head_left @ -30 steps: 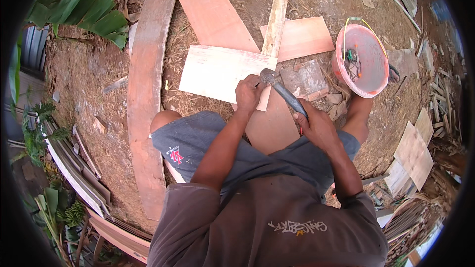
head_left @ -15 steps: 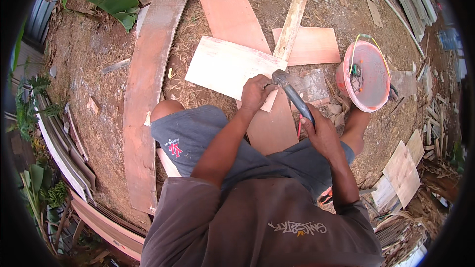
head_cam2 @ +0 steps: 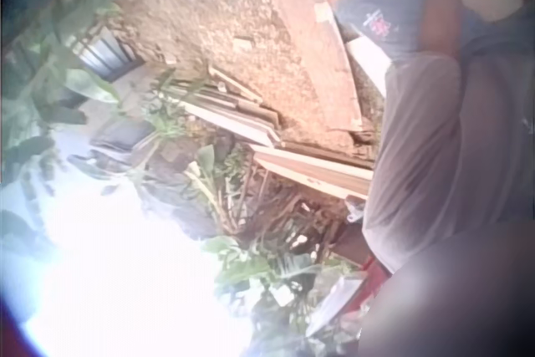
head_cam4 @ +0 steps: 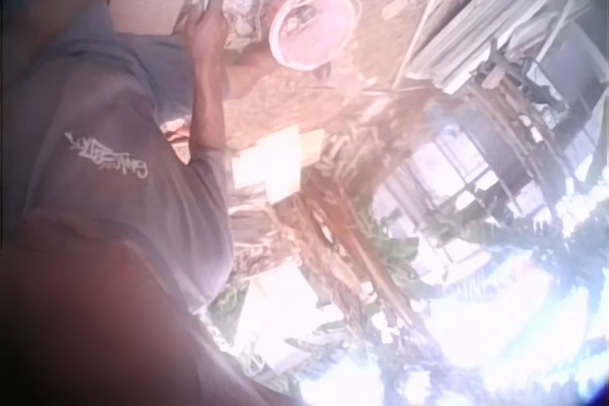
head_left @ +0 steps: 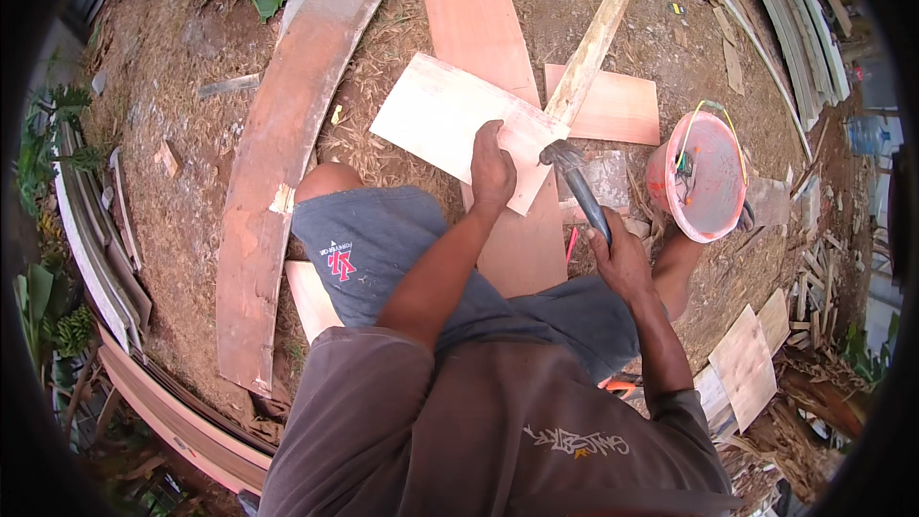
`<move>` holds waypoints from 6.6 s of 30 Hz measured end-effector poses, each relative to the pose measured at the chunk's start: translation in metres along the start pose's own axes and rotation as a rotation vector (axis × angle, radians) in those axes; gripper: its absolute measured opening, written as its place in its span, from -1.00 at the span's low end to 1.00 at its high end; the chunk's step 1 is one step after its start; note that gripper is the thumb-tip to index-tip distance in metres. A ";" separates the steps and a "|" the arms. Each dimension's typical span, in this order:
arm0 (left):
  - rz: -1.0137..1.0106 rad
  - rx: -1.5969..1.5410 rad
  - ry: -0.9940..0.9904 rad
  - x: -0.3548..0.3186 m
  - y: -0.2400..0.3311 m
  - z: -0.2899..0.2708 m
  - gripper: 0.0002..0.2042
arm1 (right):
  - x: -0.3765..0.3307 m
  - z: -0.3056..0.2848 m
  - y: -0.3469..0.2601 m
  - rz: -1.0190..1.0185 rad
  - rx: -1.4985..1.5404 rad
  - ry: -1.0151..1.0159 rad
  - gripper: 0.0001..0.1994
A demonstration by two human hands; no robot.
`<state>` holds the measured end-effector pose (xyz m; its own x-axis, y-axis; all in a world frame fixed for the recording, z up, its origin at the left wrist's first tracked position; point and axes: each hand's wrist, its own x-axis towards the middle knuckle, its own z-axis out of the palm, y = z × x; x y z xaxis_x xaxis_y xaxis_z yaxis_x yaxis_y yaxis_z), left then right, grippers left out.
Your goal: The person saws a plank of wood, then aligns and nails pieces together using a hammer. The person works on the ground in an outdoor area with scattered wood pieces.
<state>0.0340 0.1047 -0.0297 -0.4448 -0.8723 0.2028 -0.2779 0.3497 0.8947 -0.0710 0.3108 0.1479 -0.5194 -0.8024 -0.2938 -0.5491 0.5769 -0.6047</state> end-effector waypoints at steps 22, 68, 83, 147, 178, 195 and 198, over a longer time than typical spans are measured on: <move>0.002 -0.004 0.008 0.001 0.000 0.004 -0.50 | -0.015 -0.026 -0.021 -0.711 0.970 0.626 -0.28; 0.061 0.059 0.004 0.005 0.002 0.006 -0.52 | -0.021 0.037 0.034 -0.254 0.015 0.300 -0.58; 0.094 0.078 0.000 0.005 0.004 0.002 -0.56 | -0.021 0.047 0.053 0.113 0.030 0.050 -0.60; -0.363 0.062 -0.043 0.223 -0.076 -0.014 -0.17 | -0.195 -0.038 0.148 0.081 0.947 1.202 -0.75; -0.277 0.559 0.212 0.193 0.006 0.020 -0.23 | -0.047 0.002 0.051 0.101 0.842 0.332 -0.72; -0.279 0.487 0.155 0.202 -0.022 0.019 -0.28 | -0.116 0.027 0.047 0.083 0.758 0.422 -0.68; -0.278 0.442 0.201 0.199 -0.023 0.018 -0.28 | 0.004 0.014 0.038 0.103 0.767 0.368 -0.70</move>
<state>-0.0636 -0.0703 -0.0173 -0.1451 -0.9850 0.0932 -0.7111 0.1693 0.6824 -0.0845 0.3273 0.1135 -0.7949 -0.5744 -0.1956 0.0380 0.2746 -0.9608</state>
